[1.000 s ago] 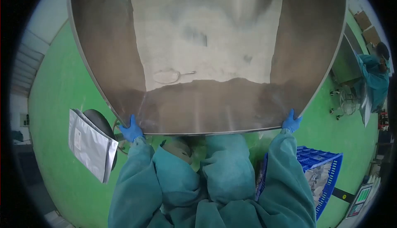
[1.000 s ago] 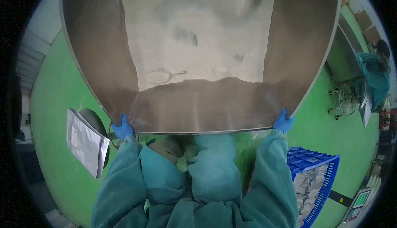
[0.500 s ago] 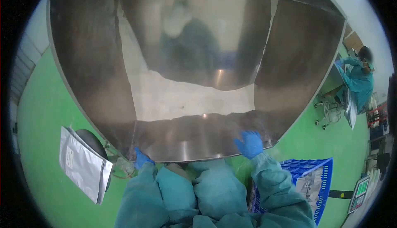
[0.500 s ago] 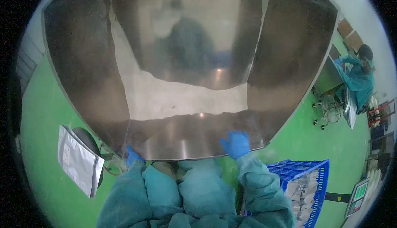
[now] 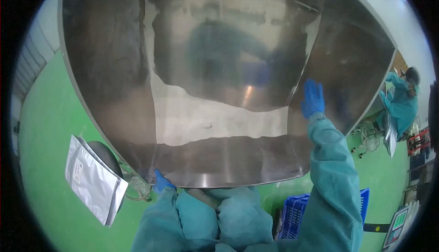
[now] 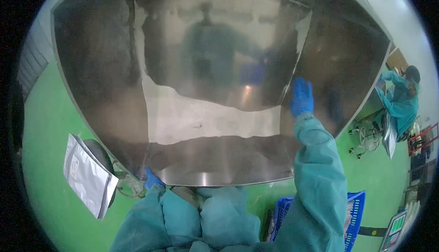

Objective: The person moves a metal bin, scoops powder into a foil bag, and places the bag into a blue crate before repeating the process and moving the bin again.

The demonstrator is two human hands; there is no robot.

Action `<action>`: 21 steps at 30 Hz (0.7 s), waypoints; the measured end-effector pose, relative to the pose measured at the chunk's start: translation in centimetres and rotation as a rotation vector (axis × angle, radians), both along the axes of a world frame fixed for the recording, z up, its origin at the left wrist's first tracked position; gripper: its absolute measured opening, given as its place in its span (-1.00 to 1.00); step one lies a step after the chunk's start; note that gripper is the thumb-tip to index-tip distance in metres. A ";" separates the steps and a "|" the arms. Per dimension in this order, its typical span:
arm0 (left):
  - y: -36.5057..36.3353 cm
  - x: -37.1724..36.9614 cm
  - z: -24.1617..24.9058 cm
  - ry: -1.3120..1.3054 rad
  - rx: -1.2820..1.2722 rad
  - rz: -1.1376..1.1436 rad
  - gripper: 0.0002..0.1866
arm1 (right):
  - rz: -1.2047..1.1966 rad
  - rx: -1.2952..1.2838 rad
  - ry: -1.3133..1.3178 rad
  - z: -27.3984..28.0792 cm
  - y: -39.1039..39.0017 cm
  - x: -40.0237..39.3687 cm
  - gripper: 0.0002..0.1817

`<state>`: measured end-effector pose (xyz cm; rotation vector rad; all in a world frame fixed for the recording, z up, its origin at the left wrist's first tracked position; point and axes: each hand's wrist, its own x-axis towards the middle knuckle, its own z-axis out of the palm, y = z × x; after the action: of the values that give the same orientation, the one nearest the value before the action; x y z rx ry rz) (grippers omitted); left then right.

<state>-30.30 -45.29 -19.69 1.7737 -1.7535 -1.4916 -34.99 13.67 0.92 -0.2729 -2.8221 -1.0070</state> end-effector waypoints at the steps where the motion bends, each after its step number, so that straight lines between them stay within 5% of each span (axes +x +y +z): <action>1: 0.0 0.4 -0.1 0.058 0.102 0.008 -0.19 | 0.089 -0.079 -0.001 0.8 -3.4 0.0 -0.23; 5: 1.7 -0.5 5.7 -0.096 0.191 0.018 -0.11 | 0.308 -0.340 -0.068 2.0 -10.4 3.2 -0.26; 6: 3.0 -0.6 8.2 0.029 0.330 0.197 -0.06 | 0.307 -0.348 -0.074 -2.6 -3.9 4.9 -0.26; 7: 0.5 -0.2 2.0 -0.054 0.176 0.085 -0.07 | 0.303 0.204 0.007 -6.6 3.6 4.8 -0.24; 8: -1.1 0.3 -1.4 -0.141 0.023 -0.027 -0.08 | 0.101 0.274 -0.160 -5.2 4.4 5.4 -0.24; 9: -0.5 0.2 0.2 -0.145 0.016 -0.027 -0.08 | -0.101 0.340 -0.327 -3.4 4.5 5.8 -0.23; 11: 1.7 0.4 4.9 -0.038 0.219 -0.015 -0.10 | -0.120 0.163 -0.257 -2.5 2.8 4.3 -0.25; 13: -0.7 -0.1 -1.6 0.070 0.206 -0.031 -0.11 | -0.154 -0.016 -0.168 -1.5 -1.4 3.6 -0.27; 15: -1.0 0.6 -4.0 0.164 0.202 -0.012 -0.13 | 0.098 -0.150 -0.140 -0.1 -6.5 3.7 -0.28; 18: -1.0 -0.1 -0.3 0.080 -0.154 -0.003 -0.14 | 0.011 -0.039 -0.215 -2.5 -3.3 6.0 -0.30; 20: -0.7 -0.5 3.1 -0.206 -1.007 -0.175 -0.13 | -0.105 0.108 -0.243 -3.8 0.4 7.0 -0.32; 21: -1.6 0.3 3.6 -0.218 -1.006 -0.180 -0.13 | -0.165 0.182 -0.276 -4.7 0.9 8.2 -0.33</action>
<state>-30.03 -46.92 -16.12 1.2569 -2.2141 -0.2691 -26.76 14.57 -3.82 -0.3786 -2.9579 -1.4297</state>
